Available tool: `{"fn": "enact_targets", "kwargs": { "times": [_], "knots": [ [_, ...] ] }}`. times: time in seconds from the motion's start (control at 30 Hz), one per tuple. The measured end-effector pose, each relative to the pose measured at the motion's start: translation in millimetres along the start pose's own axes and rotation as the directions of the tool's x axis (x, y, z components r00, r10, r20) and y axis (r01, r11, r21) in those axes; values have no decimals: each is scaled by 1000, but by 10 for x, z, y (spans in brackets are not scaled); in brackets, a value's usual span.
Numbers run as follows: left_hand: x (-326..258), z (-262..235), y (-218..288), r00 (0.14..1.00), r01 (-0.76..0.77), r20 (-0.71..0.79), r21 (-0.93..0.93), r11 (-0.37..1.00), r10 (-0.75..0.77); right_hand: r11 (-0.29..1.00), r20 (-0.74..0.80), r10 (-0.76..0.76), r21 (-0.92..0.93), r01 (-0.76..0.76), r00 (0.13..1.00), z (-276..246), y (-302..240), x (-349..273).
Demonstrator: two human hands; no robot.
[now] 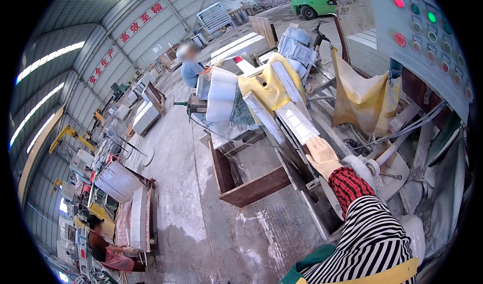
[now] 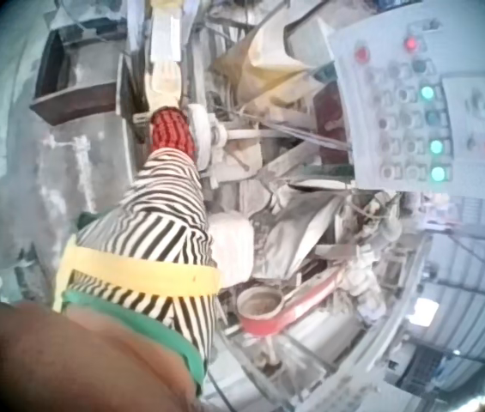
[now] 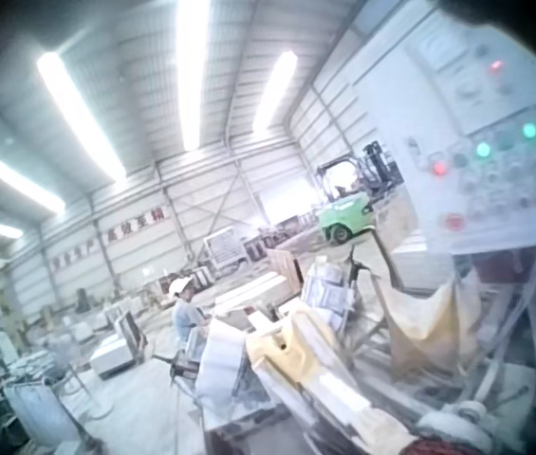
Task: The person operates a grinding machine to polish the edges of rectangular metal sheets. They repeatedly pick up a sheet, press it against the rotating wheel, and place it back on the conveyor belt. The process is continuous and repetitive.
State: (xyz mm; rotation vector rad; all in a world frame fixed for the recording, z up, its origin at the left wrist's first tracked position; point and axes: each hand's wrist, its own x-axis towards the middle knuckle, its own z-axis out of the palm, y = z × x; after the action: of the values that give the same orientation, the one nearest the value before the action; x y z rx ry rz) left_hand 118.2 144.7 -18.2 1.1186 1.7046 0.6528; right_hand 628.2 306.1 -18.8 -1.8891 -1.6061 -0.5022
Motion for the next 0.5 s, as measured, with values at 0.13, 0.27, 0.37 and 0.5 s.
{"fn": "enact_targets", "kwargs": {
  "times": [0.13,0.27,0.37,0.5],
  "knots": [
    [-8,81,48,1000,19,-3,23,1000,-19,998,75,-21,-58,25,997,107,177,-182],
    [9,180,71,1000,29,-4,39,999,-29,1000,114,17,19,-19,993,166,236,-210],
    [4,218,69,999,33,0,45,998,-33,999,141,19,26,-23,990,125,207,-211],
    [3,241,62,999,32,7,51,998,-32,1000,158,14,21,-18,987,75,208,-231]
  ]
}}
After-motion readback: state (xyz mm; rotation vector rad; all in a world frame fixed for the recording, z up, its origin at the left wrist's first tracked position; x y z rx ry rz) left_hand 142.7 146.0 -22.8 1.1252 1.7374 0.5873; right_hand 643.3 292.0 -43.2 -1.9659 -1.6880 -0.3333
